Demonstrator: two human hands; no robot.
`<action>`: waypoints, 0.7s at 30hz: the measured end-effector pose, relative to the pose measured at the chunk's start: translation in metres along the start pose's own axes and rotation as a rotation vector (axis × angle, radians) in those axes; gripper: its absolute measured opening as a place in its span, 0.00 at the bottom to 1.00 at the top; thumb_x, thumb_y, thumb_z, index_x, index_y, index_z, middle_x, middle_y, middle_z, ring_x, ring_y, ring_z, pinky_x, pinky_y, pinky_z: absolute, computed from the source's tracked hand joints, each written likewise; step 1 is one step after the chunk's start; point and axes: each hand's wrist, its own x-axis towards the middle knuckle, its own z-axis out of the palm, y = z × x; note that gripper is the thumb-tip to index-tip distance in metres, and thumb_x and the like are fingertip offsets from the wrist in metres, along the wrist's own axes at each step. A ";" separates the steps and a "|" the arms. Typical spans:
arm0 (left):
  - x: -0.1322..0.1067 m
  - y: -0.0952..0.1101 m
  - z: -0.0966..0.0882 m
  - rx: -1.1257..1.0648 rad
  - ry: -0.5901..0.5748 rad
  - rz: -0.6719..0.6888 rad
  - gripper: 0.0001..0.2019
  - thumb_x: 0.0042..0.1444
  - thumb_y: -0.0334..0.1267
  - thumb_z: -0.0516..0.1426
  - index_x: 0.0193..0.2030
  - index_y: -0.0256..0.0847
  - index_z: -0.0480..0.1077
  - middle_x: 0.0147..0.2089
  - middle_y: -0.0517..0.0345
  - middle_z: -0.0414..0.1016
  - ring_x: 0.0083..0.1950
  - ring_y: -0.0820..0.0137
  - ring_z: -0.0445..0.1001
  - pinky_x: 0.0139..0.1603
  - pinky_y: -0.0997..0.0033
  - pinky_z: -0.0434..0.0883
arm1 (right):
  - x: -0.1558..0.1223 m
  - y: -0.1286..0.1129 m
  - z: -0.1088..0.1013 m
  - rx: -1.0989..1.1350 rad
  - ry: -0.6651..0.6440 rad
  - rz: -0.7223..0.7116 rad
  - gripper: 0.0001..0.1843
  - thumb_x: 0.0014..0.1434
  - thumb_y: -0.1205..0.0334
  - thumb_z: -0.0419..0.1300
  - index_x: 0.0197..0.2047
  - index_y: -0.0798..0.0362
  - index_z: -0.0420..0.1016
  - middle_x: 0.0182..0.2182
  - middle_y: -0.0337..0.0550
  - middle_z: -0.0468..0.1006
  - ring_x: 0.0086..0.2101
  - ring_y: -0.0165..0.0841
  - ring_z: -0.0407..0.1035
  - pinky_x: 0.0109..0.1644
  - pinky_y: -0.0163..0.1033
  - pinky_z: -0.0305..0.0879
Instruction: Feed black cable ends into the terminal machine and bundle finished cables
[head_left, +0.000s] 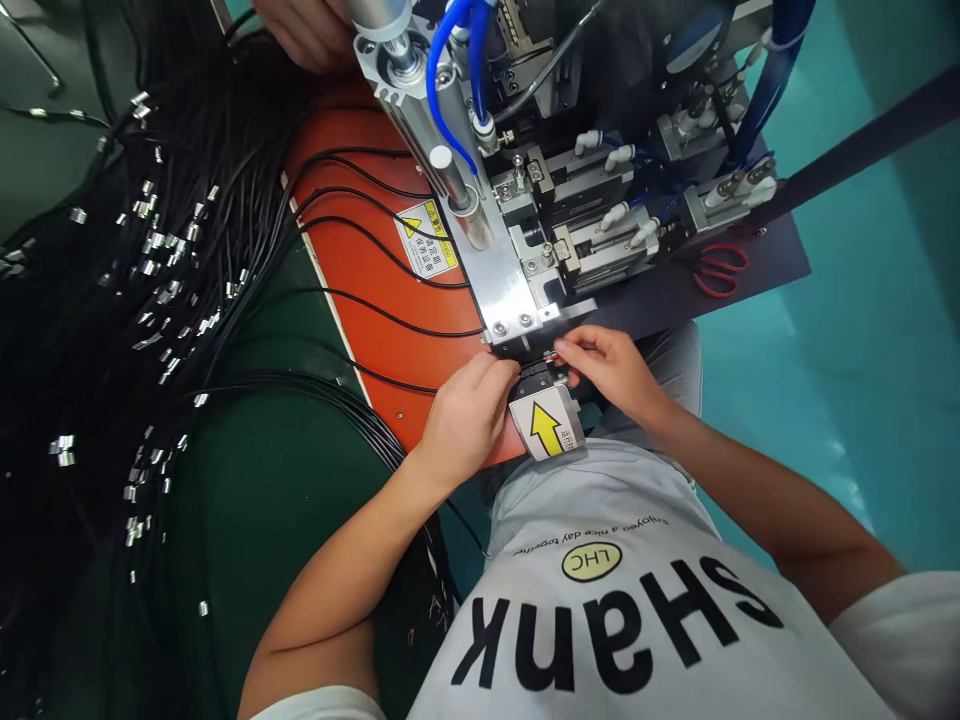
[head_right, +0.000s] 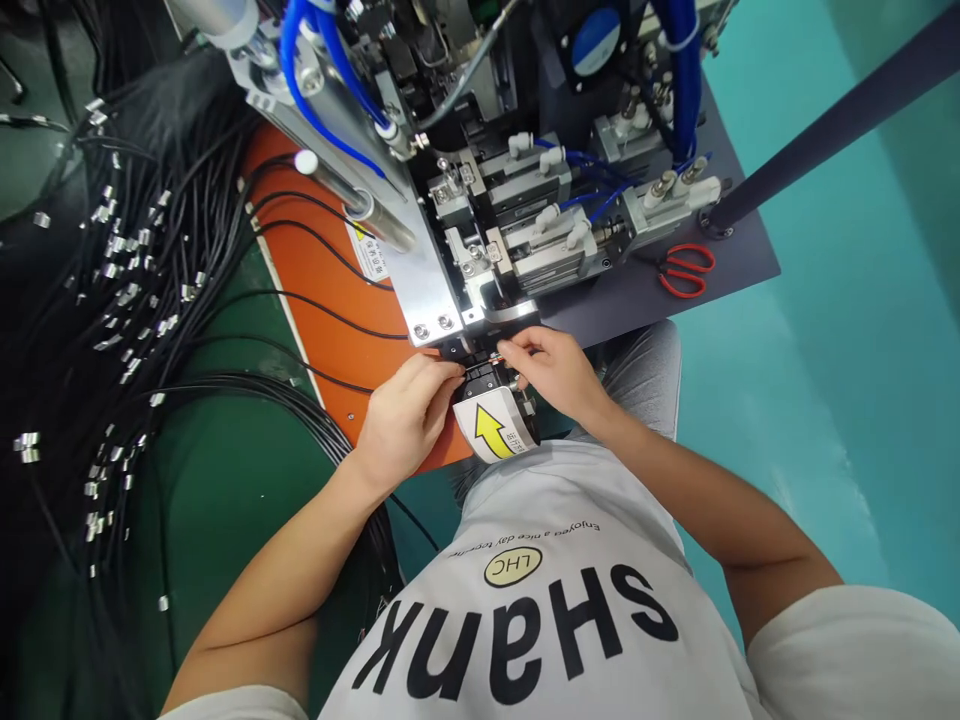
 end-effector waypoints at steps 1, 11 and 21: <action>0.000 0.001 -0.001 0.038 0.025 -0.009 0.08 0.67 0.34 0.51 0.46 0.41 0.72 0.39 0.51 0.73 0.45 0.64 0.71 0.44 0.64 0.69 | 0.004 -0.001 0.001 0.033 -0.017 0.024 0.15 0.59 0.48 0.65 0.35 0.53 0.75 0.30 0.39 0.77 0.24 0.27 0.69 0.31 0.35 0.66; -0.043 0.011 0.004 0.147 0.077 -0.046 0.21 0.66 0.28 0.49 0.64 0.40 0.65 0.53 0.42 0.73 0.54 0.59 0.71 0.53 0.56 0.71 | 0.008 -0.002 0.003 0.155 -0.081 0.120 0.14 0.57 0.53 0.66 0.31 0.55 0.72 0.23 0.35 0.73 0.20 0.24 0.64 0.29 0.34 0.61; -0.060 0.009 -0.004 0.158 -0.054 -0.065 0.27 0.67 0.30 0.47 0.73 0.45 0.52 0.66 0.40 0.64 0.67 0.55 0.63 0.64 0.49 0.68 | 0.004 0.002 -0.005 0.117 -0.068 0.076 0.23 0.56 0.41 0.66 0.34 0.56 0.76 0.30 0.40 0.76 0.21 0.23 0.67 0.28 0.32 0.62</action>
